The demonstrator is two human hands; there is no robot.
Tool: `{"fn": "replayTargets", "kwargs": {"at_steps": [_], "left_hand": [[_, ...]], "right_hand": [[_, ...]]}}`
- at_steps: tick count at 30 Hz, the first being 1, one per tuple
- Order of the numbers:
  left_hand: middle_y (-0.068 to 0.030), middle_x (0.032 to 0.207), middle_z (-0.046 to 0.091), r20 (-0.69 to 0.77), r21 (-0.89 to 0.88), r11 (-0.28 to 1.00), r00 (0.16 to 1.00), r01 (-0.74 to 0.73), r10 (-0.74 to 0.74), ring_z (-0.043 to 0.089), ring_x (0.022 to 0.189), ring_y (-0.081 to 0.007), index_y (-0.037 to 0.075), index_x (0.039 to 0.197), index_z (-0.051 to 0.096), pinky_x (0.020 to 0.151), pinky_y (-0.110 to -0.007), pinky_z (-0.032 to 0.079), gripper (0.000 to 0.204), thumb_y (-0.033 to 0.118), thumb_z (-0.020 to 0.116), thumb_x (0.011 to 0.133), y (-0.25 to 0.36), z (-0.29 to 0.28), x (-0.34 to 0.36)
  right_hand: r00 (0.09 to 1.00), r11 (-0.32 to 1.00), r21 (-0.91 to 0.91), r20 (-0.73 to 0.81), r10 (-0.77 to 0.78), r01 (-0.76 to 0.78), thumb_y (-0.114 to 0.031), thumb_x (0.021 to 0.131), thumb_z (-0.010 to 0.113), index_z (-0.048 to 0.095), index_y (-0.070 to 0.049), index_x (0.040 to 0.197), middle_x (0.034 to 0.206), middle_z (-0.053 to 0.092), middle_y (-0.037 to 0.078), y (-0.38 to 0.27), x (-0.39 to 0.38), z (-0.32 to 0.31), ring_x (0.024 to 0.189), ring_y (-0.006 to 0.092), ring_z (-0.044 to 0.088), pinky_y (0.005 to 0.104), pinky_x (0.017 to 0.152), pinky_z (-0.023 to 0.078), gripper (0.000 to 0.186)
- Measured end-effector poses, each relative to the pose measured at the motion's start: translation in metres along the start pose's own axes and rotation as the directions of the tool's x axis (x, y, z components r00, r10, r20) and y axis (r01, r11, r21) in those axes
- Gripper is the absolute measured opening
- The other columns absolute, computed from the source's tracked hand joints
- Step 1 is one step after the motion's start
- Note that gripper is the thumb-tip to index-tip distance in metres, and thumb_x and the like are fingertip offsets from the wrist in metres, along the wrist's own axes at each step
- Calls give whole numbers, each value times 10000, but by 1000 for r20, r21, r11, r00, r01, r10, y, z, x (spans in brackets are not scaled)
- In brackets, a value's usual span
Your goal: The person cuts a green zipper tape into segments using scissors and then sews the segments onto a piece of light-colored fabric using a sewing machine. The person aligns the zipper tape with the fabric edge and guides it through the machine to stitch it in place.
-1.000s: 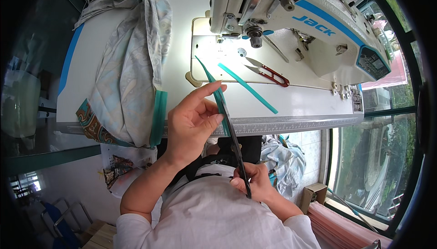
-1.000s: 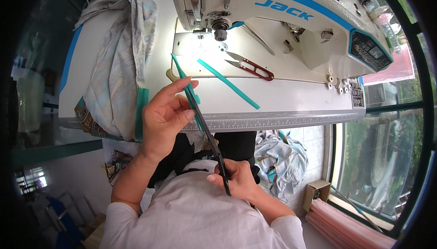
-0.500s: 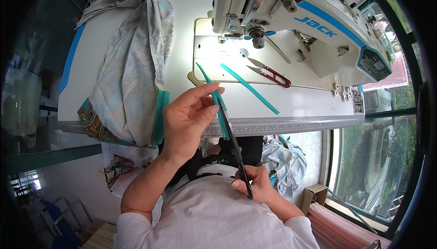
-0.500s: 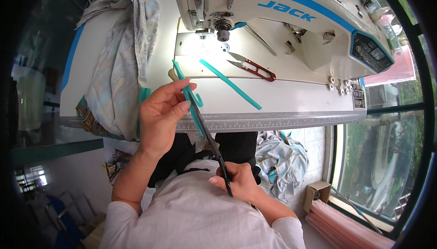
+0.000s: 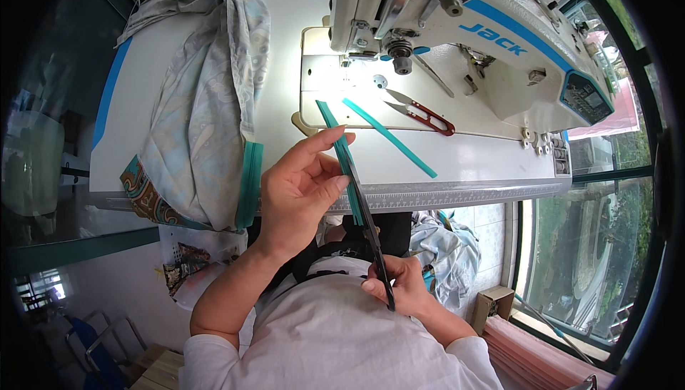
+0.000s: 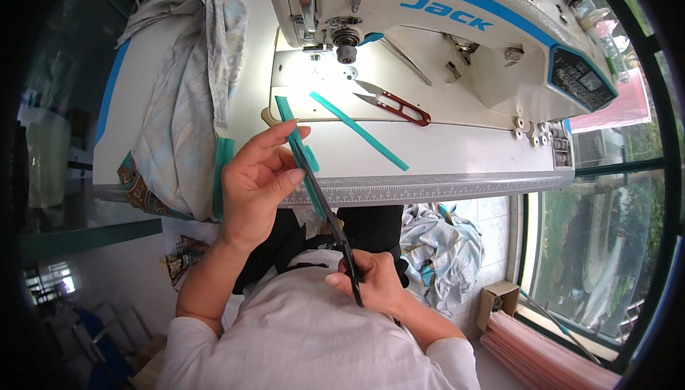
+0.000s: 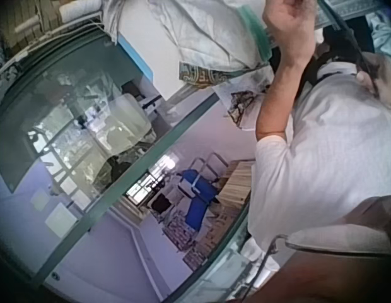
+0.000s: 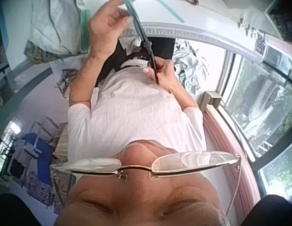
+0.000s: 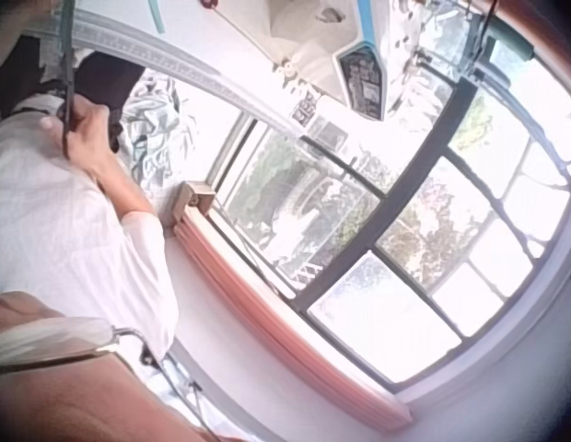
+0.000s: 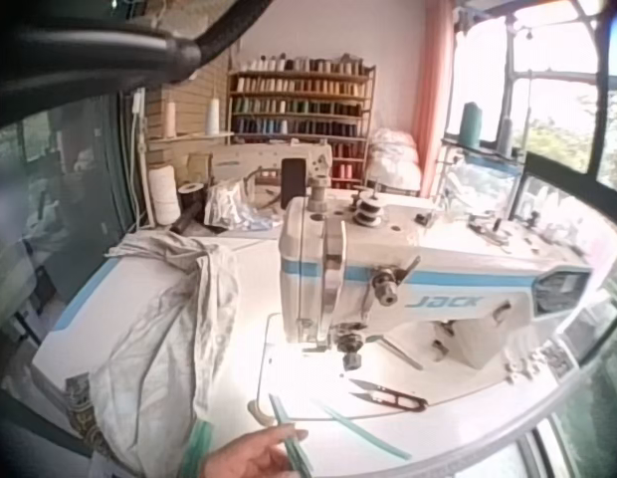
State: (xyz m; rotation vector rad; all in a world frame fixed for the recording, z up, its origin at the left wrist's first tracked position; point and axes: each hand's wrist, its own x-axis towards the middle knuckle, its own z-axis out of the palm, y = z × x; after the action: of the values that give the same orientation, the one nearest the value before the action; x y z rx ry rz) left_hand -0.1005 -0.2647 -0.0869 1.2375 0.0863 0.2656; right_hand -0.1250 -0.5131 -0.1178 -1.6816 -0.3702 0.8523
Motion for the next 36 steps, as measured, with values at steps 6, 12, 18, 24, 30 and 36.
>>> {"fn": "replayTargets", "kwargs": {"at_steps": [6,12,18,24,30,36], "left_hand": [[-120,1453,607,11,-4,1000,1000,4,-4,639,963,-89,-2,1528,472,873,-250,559,659,-166,638,911,5,1,1],[-130,1520,544,58,-19,999,998,41,-39,645,973,-106,5,1580,391,905,-269,555,737,-173,629,906,9,2,-1],[-140,1532,531,72,1,1000,997,14,-14,652,983,-120,7,1598,356,926,-286,553,768,-176,626,903,9,3,-2],[-142,1534,532,77,15,1000,997,6,-8,652,984,-119,9,1599,357,914,-285,556,773,-182,625,900,6,3,-3],[-125,1467,595,22,-44,999,1000,-15,16,634,988,-94,3,1546,460,905,-268,547,645,-143,628,941,-3,0,-3],[-92,1342,683,-52,58,996,996,-65,68,602,972,-60,-9,1463,566,883,-238,533,487,-91,626,987,-4,-7,3]], "right_hand": [[998,998,17,-18,65,-65,-355,887,870,677,-6,809,606,562,-7,-1,-2,3,591,58,480,266,526,401,407],[1000,1000,-3,-1,13,-13,-426,909,839,623,-25,798,612,597,-17,-2,1,-1,550,57,571,241,500,419,469],[1000,1000,17,1,24,-24,-439,903,840,611,-34,793,618,596,-18,-4,4,-1,550,58,568,241,501,417,479],[999,999,-10,-4,35,-35,-429,912,835,624,-28,807,618,602,-17,0,3,1,552,58,573,241,502,421,465],[1000,1000,-6,1,20,-20,-421,916,833,636,-23,820,618,607,-15,0,2,2,549,57,580,241,502,424,455],[998,998,16,5,58,-58,-385,887,865,665,-9,812,609,576,-12,-2,1,2,576,54,513,256,519,410,432]]}}
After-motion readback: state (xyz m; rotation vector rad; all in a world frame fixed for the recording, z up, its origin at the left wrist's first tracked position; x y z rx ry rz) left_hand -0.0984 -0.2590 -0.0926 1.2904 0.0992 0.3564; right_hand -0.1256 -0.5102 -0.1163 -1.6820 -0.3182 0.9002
